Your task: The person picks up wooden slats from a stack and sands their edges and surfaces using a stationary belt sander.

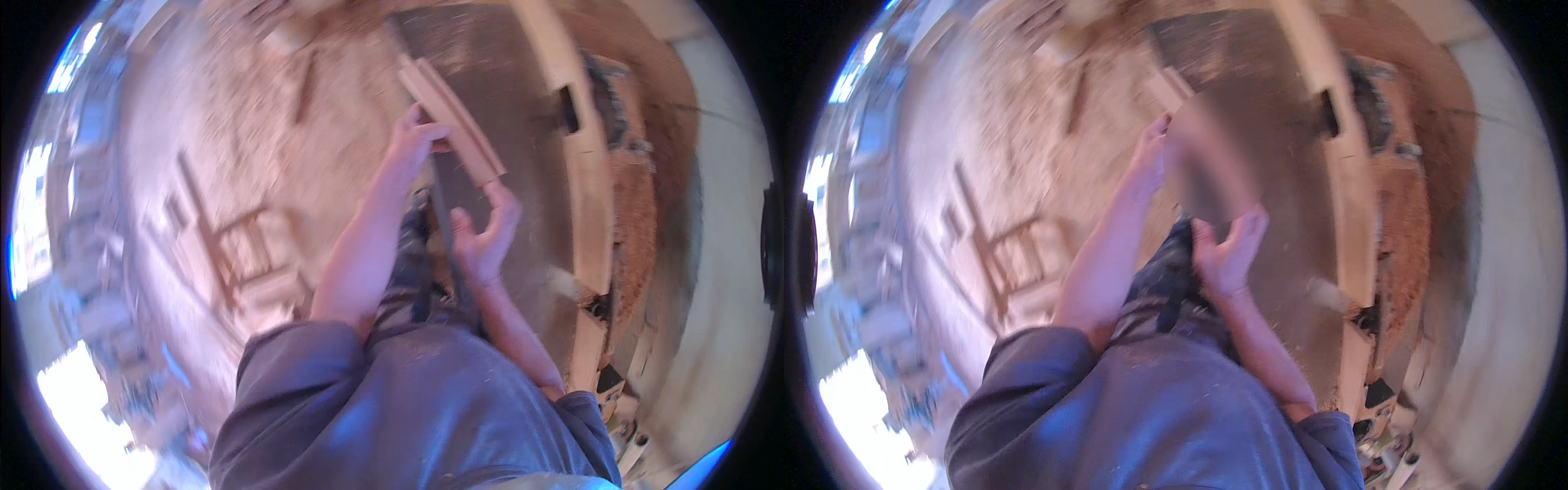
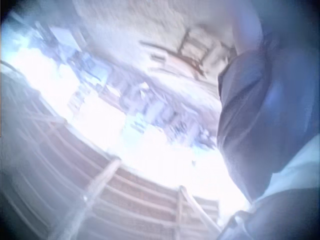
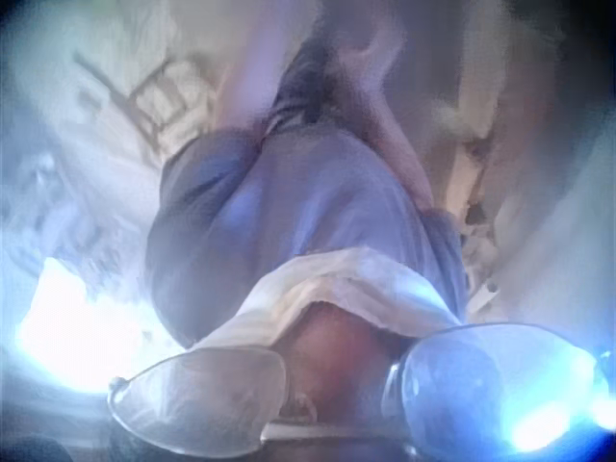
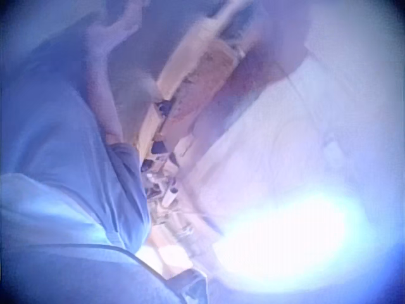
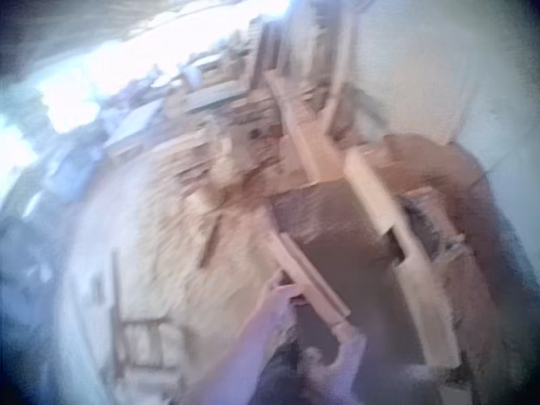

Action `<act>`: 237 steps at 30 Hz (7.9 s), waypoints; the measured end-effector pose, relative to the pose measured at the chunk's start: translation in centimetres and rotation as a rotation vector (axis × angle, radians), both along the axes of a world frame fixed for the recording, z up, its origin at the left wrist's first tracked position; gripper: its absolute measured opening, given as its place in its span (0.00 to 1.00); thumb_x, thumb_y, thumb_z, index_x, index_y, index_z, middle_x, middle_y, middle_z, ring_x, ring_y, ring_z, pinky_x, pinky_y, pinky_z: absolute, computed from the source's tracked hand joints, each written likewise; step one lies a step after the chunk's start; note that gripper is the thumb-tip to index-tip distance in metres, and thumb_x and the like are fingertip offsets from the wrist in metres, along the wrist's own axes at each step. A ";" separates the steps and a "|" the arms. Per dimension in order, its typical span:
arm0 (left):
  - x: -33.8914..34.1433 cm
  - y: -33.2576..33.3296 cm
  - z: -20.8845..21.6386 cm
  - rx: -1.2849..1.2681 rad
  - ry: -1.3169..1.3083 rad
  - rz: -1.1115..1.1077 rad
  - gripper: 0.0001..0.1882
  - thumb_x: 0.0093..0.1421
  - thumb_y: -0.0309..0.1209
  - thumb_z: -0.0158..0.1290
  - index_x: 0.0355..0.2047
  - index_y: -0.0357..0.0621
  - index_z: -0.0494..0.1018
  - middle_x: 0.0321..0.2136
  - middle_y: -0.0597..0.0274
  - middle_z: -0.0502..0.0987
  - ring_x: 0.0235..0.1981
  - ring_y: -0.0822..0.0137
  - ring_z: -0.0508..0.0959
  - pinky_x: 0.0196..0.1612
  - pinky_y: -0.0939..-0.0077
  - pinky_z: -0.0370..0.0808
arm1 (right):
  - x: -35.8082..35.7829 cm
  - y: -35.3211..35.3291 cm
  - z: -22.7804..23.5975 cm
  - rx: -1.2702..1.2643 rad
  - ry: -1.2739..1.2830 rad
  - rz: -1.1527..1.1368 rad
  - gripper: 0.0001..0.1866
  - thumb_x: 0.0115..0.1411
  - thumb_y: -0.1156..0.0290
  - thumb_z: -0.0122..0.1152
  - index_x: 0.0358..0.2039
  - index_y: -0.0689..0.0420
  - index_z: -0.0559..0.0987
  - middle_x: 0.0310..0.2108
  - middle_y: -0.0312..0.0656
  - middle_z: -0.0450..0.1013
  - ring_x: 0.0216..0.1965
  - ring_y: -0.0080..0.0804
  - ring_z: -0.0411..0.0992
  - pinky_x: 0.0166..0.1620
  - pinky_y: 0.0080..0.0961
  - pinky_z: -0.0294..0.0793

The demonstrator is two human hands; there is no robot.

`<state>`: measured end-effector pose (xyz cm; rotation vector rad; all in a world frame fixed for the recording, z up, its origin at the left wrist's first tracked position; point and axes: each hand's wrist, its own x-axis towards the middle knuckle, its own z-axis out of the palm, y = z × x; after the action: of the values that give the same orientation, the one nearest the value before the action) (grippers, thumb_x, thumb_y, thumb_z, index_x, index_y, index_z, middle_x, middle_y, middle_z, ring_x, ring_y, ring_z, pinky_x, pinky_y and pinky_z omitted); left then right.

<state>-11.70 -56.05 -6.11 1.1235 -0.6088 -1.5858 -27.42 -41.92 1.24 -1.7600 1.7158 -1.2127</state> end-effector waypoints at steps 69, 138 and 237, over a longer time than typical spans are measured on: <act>13.1 80.1 4.3 1.544 -0.653 1.502 0.57 0.53 0.57 0.64 0.71 0.34 0.53 0.62 0.26 0.59 0.66 0.33 0.57 0.69 0.46 0.56 | 26.8 42.5 -0.6 0.800 0.845 2.156 0.40 0.54 0.55 0.69 0.62 0.66 0.71 0.48 0.59 0.79 0.49 0.52 0.80 0.54 0.40 0.77; 3.8 35.4 12.9 -0.254 0.557 0.440 0.39 0.71 0.62 0.35 0.69 0.44 0.60 0.63 0.40 0.67 0.66 0.39 0.65 0.70 0.44 0.58 | -4.7 27.1 5.0 -0.058 -0.197 0.327 0.36 0.49 0.89 0.65 0.61 0.64 0.71 0.46 0.48 0.75 0.47 0.46 0.75 0.49 0.39 0.77; -22.3 16.2 6.1 -0.053 -0.004 -0.451 0.16 0.61 0.23 0.63 0.49 0.39 0.75 0.42 0.58 0.81 0.41 0.64 0.82 0.43 0.66 0.82 | -23.1 17.4 -5.0 0.319 -1.287 -0.533 0.23 0.62 0.78 0.63 0.56 0.69 0.70 0.45 0.53 0.77 0.38 0.37 0.80 0.36 0.30 0.82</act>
<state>-33.97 -39.85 -0.04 0.9936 -0.9496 -1.9338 -50.56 -24.48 -3.77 -0.0973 1.3628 -1.5916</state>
